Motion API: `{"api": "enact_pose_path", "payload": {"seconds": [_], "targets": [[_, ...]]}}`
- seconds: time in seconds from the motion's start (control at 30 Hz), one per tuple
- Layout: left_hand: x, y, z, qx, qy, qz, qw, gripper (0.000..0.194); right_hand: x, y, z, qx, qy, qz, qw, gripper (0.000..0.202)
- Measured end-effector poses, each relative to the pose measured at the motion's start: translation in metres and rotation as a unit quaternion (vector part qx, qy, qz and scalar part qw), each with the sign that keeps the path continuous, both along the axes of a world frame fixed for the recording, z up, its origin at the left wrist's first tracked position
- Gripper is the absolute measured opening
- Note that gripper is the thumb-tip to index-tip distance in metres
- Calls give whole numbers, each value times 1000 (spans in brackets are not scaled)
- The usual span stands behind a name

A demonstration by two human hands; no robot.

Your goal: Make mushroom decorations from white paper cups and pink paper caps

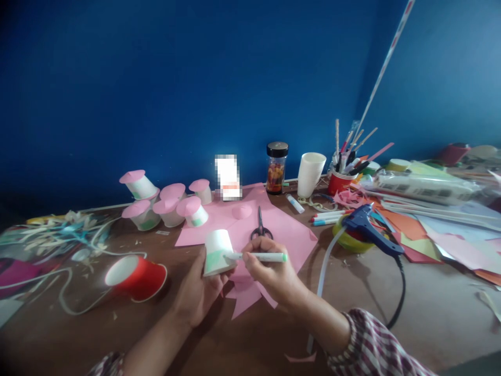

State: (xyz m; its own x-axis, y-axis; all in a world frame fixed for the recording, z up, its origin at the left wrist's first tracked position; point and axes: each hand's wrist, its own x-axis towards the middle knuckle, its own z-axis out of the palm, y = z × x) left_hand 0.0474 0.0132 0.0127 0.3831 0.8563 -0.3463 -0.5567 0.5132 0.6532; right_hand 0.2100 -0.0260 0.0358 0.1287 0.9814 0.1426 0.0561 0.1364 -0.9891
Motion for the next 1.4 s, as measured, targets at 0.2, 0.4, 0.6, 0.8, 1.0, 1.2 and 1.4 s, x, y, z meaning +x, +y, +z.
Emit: {"api": "enact_pose_path", "payload": {"seconds": [0.2, 0.4, 0.6, 0.8, 1.0, 1.2, 1.4], "targets": [[2, 1, 3, 6, -7, 15, 1000, 35, 1, 0, 2, -8, -7, 22, 1000, 11], [1, 0, 5, 2, -9, -1, 1000, 34, 1, 0, 1, 16, -38, 4, 999, 8], [0, 2, 1, 1, -10, 32, 999, 30, 1, -1, 2, 0, -2, 30, 1000, 7], [-1, 1, 2, 6, -14, 13, 1000, 31, 1, 2, -6, -2, 81, 20, 996, 13], [0, 1, 1, 11, -2, 12, 1000, 32, -3, -1, 0, 49, 21, -25, 998, 10], [2, -1, 0, 80, 110, 47, 990, 28, -7, -9, 7, 154, -142, -47, 977, 3], [3, -3, 10, 34, 163, 32, 985, 28, -7, -9, 0, 197, -198, -52, 959, 3]]}}
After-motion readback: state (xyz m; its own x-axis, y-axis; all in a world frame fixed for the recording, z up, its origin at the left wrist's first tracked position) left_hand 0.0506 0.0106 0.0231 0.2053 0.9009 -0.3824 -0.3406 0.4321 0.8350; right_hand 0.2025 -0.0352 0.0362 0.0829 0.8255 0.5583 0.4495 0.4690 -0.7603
